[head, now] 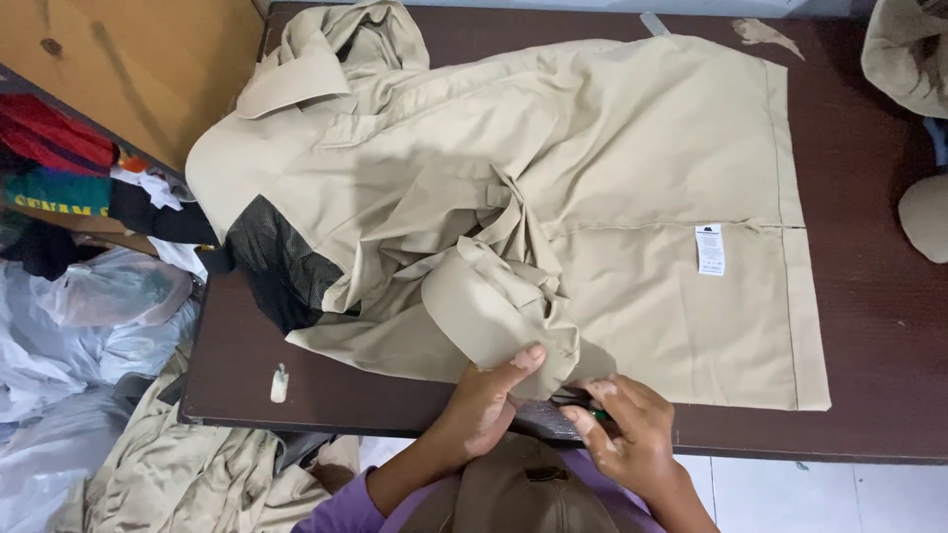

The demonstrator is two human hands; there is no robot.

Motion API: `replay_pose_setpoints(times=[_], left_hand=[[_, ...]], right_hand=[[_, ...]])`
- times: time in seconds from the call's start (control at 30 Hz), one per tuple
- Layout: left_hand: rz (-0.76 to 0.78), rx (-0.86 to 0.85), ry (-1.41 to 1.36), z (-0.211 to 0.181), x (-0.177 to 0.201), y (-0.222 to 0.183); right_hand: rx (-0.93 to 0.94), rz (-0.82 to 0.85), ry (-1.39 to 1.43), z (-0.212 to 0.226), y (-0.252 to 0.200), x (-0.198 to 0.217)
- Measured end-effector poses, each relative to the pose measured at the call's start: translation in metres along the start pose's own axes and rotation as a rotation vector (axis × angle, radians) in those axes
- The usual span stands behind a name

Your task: Trimming loose threads from a tan garment using small scissors on a work table

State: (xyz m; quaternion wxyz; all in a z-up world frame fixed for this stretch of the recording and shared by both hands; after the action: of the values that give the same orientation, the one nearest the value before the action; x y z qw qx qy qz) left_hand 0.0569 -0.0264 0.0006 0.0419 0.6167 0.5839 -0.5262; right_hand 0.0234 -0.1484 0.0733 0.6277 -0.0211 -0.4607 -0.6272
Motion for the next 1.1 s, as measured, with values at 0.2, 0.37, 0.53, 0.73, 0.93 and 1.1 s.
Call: replay_pose_setpoints(times=[0.2, 0.37, 0.53, 0.73, 0.93, 1.1], left_hand=[[-0.070, -0.029, 0.048, 0.000, -0.005, -0.002], [0.081, -0.227, 0.202, -0.011, -0.023, -0.007], [0.060, -0.258, 0.237, -0.010, -0.019, -0.007], [0.046, -0.275, 0.255, -0.001, -0.011, 0.000], [0.039, -0.258, 0.260, -0.003, -0.012, -0.002], [0.005, -0.242, 0.275, -0.005, -0.010, -0.004]], right_hand=[[-0.018, -0.080, -0.135, -0.002, -0.008, 0.010], [-0.056, -0.077, -0.191, -0.006, -0.009, 0.010], [-0.484, -0.136, 0.008, -0.047, -0.034, 0.010], [-0.558, -0.108, 0.266, -0.063, -0.048, -0.006], [-0.320, 0.074, 0.486, -0.056, -0.051, -0.022], [-0.647, -0.017, 0.707, -0.062, -0.050, -0.024]])
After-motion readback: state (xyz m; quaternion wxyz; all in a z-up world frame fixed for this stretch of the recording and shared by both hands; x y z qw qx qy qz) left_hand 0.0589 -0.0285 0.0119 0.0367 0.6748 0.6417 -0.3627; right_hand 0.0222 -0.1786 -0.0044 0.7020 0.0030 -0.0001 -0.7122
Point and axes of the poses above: each hand's wrist, its own y-axis towards the middle knuckle, its own x-axis out of the back of the hand, z = x × y, the point moved 7 cm from there along y, towards the middle knuckle, and after that the axes turned 3 degrees about -y, right-handed, at the moved point
